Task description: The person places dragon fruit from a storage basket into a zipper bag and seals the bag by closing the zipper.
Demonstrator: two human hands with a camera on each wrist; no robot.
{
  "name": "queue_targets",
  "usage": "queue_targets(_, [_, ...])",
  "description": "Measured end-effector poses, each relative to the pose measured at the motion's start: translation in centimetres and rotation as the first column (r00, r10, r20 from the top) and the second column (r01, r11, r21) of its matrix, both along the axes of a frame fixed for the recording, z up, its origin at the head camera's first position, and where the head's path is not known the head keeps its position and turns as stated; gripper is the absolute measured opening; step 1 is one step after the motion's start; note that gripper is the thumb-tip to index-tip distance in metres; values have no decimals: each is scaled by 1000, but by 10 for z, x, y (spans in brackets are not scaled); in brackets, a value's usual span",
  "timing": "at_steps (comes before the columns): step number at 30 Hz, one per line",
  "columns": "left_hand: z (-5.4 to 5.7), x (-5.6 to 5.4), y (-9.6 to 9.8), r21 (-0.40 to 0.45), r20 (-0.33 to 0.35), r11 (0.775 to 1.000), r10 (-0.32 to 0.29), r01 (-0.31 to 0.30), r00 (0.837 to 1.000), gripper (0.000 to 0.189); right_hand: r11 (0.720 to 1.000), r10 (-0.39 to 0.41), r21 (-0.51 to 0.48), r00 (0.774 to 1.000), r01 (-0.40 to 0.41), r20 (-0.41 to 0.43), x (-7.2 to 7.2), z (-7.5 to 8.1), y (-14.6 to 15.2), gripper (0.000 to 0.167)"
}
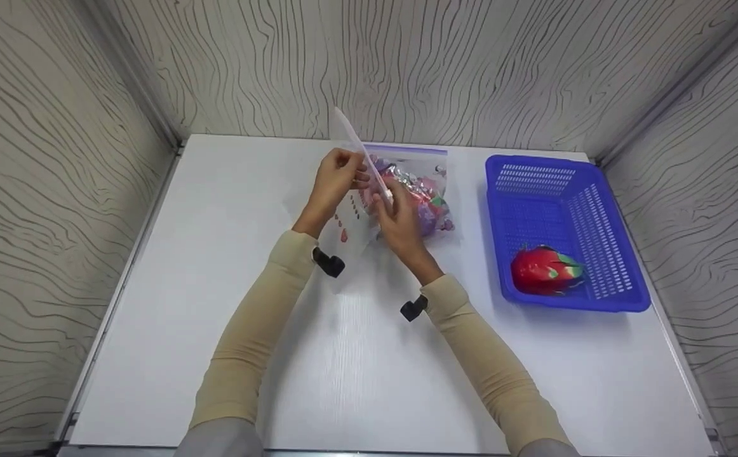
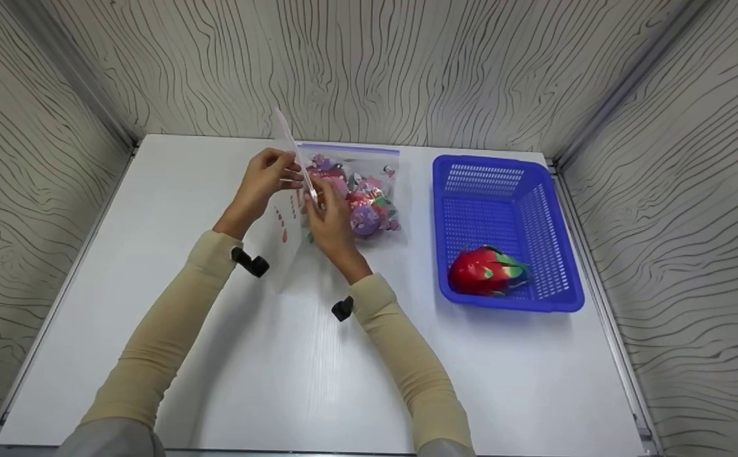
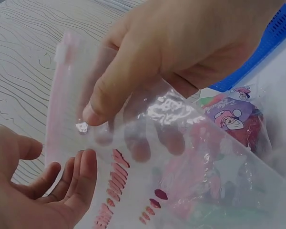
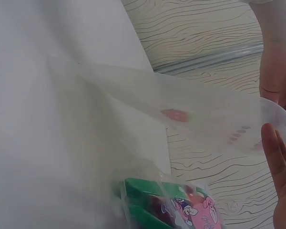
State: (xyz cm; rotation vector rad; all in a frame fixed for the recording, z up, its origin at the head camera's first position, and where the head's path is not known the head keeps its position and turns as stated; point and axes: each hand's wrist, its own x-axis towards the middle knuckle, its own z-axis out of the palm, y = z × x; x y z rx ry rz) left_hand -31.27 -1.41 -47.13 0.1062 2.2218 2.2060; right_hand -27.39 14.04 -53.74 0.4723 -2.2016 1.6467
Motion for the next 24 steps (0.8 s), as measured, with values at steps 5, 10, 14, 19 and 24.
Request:
queue_targets(5, [1,-1,2,25,16,999,20,-20,1000,29,997,-4,80,996,11,-91,2,-3,0,36])
queue_targets(10, [1,-1,4,28,40,999,32,-33,999,31,995,-10,97,996,19,-93,3,-4,1,39])
queue_targets(14, [0,-1,3,7,66,999,38,-39,997,34,995,-7,95,997,15,-82,4,-4,0,38])
queue_targets(19, [-2,-1,2,-37,59,999,39,-37,998,34,998,11,69,999,-9,-33,6,-2,-1,41])
queue_targets(24, [-2,-1,0,-59,43,997,49,-46,998,32,991,131,4,991,-131,42,7,1,2,59])
